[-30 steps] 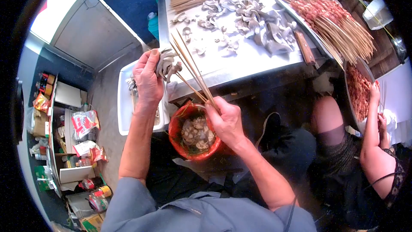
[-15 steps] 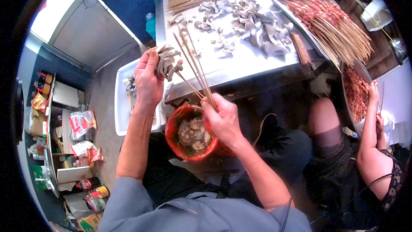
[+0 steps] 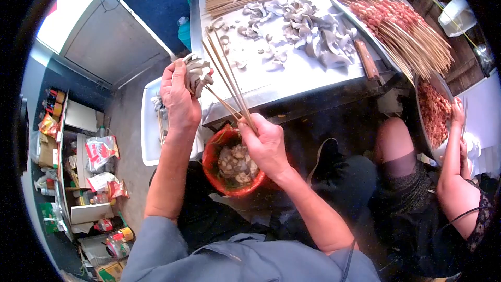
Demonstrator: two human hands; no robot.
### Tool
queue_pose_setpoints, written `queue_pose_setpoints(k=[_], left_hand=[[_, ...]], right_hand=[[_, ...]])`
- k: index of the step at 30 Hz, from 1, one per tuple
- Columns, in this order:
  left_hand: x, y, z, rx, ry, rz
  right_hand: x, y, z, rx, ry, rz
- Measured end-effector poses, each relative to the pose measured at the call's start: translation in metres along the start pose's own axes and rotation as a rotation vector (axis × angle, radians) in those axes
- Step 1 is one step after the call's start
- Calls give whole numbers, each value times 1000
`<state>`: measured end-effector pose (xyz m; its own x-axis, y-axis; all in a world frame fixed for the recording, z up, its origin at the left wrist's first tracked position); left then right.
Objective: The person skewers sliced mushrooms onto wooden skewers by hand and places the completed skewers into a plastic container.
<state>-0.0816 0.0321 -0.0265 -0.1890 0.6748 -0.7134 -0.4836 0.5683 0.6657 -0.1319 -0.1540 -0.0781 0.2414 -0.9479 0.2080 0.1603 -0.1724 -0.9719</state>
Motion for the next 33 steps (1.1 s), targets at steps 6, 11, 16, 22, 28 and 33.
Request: queue_pose_setpoints(k=[6,11,16,22,28,33], left_hand=[[0,6,6,-75,102,79],[3,5,12,-126,161,81],[3,7,11,-42,109,57],[8,4,13,59,14,9],[3,2,8,84,-45,-12],[-10,-8,-7,156,-95,-48]], right_hand=[[-9,-5,2,11,-12,20],[-13,-7,2,-13,-25,41],[-10,-7,1,-29,-11,17],[11,-8,4,-42,-24,-76],[27,-19,6,13,-5,-244],[16,-22,8,157,128,-201]])
Point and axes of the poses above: each hand's wrist, its own z-axis towards the middle knuckle, its own x-axis out of the back of the hand, y = z × x, the point moved 2 cm from there along z, towards the middle knuckle, and after that the axes turned 15 degrees about -z, right-handed, at the moved point
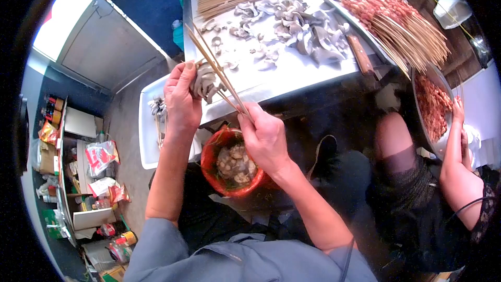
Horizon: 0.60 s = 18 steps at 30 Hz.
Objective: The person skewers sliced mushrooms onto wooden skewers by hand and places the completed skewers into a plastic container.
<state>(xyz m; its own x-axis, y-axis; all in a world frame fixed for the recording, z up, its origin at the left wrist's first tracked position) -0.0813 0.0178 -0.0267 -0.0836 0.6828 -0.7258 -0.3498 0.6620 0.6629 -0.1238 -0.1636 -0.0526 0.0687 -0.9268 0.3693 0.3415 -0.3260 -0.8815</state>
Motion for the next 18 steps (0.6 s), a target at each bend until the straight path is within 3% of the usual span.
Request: queue_pose_setpoints(k=[5,13,18], left_hand=[[-4,-12,-7,79,-12,2],[2,-22,-22,241,-135,-108],[0,-31,-33,342,-188,-115]], right_hand=[[-1,3,1,-21,39,65],[3,17,-5,-243,-162,409],[5,15,-8,-257,-161,410]])
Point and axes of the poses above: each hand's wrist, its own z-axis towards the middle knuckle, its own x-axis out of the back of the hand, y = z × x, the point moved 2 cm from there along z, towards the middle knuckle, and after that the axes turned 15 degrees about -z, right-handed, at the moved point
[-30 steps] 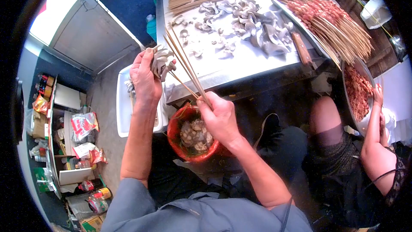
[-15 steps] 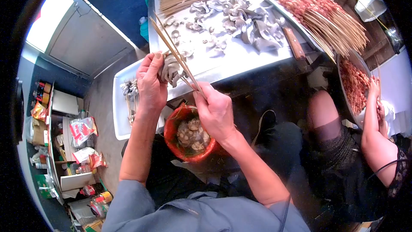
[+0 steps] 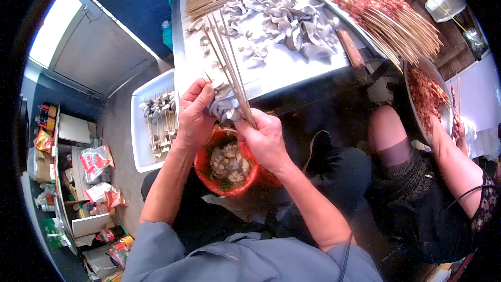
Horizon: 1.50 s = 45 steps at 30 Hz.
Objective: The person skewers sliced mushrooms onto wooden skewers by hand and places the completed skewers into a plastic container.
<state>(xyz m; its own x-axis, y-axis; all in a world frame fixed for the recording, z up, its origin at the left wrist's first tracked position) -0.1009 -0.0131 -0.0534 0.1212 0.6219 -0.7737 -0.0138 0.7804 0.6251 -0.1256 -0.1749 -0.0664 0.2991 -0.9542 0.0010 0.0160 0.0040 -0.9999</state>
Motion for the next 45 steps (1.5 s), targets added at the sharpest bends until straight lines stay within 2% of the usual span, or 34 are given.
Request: queue_pose_setpoints(k=[8,11,13,15,17,21,29,32,35,38,39,41,43,45], left_hand=[[-5,5,4,5,1,-86],[-3,9,4,4,56,-105],[-1,16,3,84,-126,-112],[-1,21,6,-19,-138,-131],[-3,33,11,-55,-292,-290],[-1,58,15,-45,-523,-483],[-13,66,9,-19,-647,-489],[-13,67,7,-36,-619,-441],[-7,68,7,-21,-624,-394],[-5,65,3,-144,-333,-162],[-1,64,2,-112,-239,-226],[4,61,4,-138,-32,-23],[3,55,8,-156,-64,-8],[2,50,9,-188,96,44]], right_hand=[[-4,-9,-1,54,70,-41],[-8,-11,-1,161,112,-157],[-13,-19,-5,271,115,-197],[-18,-24,-11,272,83,-187],[-24,-28,-15,331,56,-175],[-31,-28,-19,230,-85,-135],[-47,-21,-26,438,-66,-218],[-44,-21,-26,368,-100,-247],[-42,-22,-24,386,-52,-275],[-39,-21,-22,396,75,-255],[-38,-21,-21,395,77,-256],[-32,-18,-16,325,202,-229],[-25,-19,-11,286,189,-245],[-21,-16,-9,263,232,-329]])
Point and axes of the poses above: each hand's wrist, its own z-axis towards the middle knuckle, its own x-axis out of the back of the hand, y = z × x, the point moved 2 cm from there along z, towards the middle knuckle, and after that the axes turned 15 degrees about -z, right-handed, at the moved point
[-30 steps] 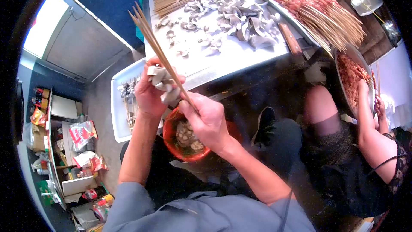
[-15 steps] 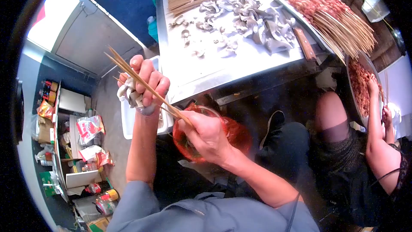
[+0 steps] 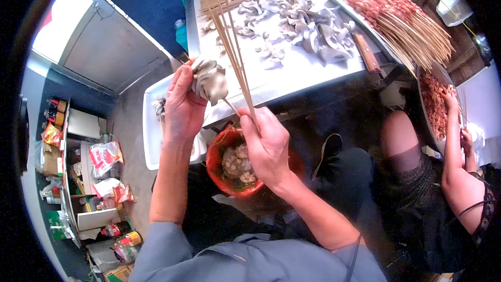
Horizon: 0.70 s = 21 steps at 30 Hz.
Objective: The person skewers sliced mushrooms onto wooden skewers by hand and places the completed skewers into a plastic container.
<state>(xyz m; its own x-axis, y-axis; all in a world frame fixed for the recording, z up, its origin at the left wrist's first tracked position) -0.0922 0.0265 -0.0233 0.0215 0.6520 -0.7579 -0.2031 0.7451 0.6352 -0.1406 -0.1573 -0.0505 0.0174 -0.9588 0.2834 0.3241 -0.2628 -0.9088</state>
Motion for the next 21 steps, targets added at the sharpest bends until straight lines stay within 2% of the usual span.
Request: queue_pose_setpoints(k=[2,4,5,8,10,11,15,21], left_hand=[[-4,-2,0,-10,15,-11],[-2,-2,-1,9,42,15],[-3,-4,-2,9,42,14],[-5,-15,-9,48,106,110],[-12,-22,-15,131,97,105],[-10,-27,-15,151,106,102],[-8,-38,-23,266,104,50],[-15,-41,-27,266,62,32]], right_hand=[[-3,5,1,5,8,8],[-5,2,5,182,116,-54],[-5,2,5,182,116,-55],[-7,5,6,81,-4,30],[-7,7,5,-113,-111,117],[-8,9,5,-140,-85,132],[-1,13,5,-185,-116,125],[3,22,8,-164,-73,102]])
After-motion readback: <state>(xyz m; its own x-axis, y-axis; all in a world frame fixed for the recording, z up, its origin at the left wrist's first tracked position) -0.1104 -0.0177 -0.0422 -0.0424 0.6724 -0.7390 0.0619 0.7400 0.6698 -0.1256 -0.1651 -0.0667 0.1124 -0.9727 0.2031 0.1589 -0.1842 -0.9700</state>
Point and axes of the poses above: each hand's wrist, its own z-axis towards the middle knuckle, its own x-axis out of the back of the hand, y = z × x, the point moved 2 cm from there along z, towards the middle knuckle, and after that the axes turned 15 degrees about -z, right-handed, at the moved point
